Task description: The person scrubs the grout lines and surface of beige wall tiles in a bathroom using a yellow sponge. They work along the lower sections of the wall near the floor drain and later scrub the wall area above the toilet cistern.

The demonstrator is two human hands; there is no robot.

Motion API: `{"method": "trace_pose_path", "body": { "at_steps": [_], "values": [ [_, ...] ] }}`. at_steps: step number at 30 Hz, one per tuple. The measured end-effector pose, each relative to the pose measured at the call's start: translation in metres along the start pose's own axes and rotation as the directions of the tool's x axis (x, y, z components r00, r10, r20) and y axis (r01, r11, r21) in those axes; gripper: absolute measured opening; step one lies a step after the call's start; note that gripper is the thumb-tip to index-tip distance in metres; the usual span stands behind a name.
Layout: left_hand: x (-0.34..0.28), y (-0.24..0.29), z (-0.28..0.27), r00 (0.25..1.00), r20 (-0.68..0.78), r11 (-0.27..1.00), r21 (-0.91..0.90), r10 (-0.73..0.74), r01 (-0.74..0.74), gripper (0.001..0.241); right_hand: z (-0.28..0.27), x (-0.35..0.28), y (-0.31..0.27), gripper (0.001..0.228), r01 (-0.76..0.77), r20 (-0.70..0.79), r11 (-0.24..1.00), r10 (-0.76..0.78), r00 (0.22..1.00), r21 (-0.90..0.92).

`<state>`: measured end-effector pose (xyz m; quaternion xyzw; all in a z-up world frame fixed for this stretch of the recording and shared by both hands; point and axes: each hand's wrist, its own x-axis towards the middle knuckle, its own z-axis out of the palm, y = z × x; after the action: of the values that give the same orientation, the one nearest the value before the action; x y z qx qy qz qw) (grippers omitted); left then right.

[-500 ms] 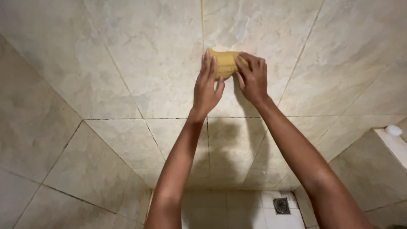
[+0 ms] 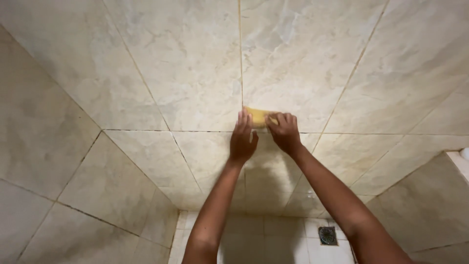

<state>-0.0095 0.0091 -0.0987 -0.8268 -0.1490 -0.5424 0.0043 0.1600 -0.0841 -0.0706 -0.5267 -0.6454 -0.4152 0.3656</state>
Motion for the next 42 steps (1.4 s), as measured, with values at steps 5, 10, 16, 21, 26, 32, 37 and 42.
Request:
{"method": "trace_pose_path", "body": {
  "at_steps": [5,10,16,21,26,32,37,42],
  "values": [
    [-0.028,-0.001,0.009,0.997,0.033,0.993,-0.095,-0.068,0.070,0.070,0.011,-0.022,-0.002,0.033,-0.028,0.064,1.000,0.028,0.998,0.000],
    [0.000,0.017,0.006,0.999,0.015,0.980,-0.191,-0.053,0.055,0.075,-0.017,0.004,0.011,0.037,-0.028,0.023,0.999,0.027,0.999,0.041],
    [0.095,0.062,-0.012,0.998,-0.066,0.970,-0.241,0.025,-0.040,0.077,-0.084,0.077,0.043,0.051,-0.006,-0.123,0.999,0.012,0.992,0.046],
    [0.146,0.081,-0.016,0.989,-0.086,0.973,-0.185,0.123,-0.137,0.076,-0.110,0.095,0.060,0.057,-0.025,-0.209,1.000,0.027,0.978,0.009],
    [0.119,0.074,0.003,0.983,-0.109,0.979,-0.127,0.148,-0.161,0.072,-0.093,0.061,0.061,0.054,-0.069,-0.189,0.998,0.069,0.980,0.003],
    [0.041,0.052,0.050,0.992,0.002,0.992,-0.009,0.127,-0.127,0.070,-0.058,-0.011,0.063,0.042,-0.053,-0.107,0.999,0.051,0.993,-0.011],
    [-0.014,0.051,0.076,0.994,0.036,0.993,-0.068,0.101,-0.098,0.075,-0.039,-0.064,0.070,0.035,-0.060,0.030,0.996,0.062,0.998,-0.068],
    [-0.023,0.068,0.084,0.982,0.166,0.982,-0.178,0.086,-0.055,0.082,-0.044,-0.084,0.088,0.035,-0.091,0.067,0.994,0.095,0.993,-0.056]
  ]
}}
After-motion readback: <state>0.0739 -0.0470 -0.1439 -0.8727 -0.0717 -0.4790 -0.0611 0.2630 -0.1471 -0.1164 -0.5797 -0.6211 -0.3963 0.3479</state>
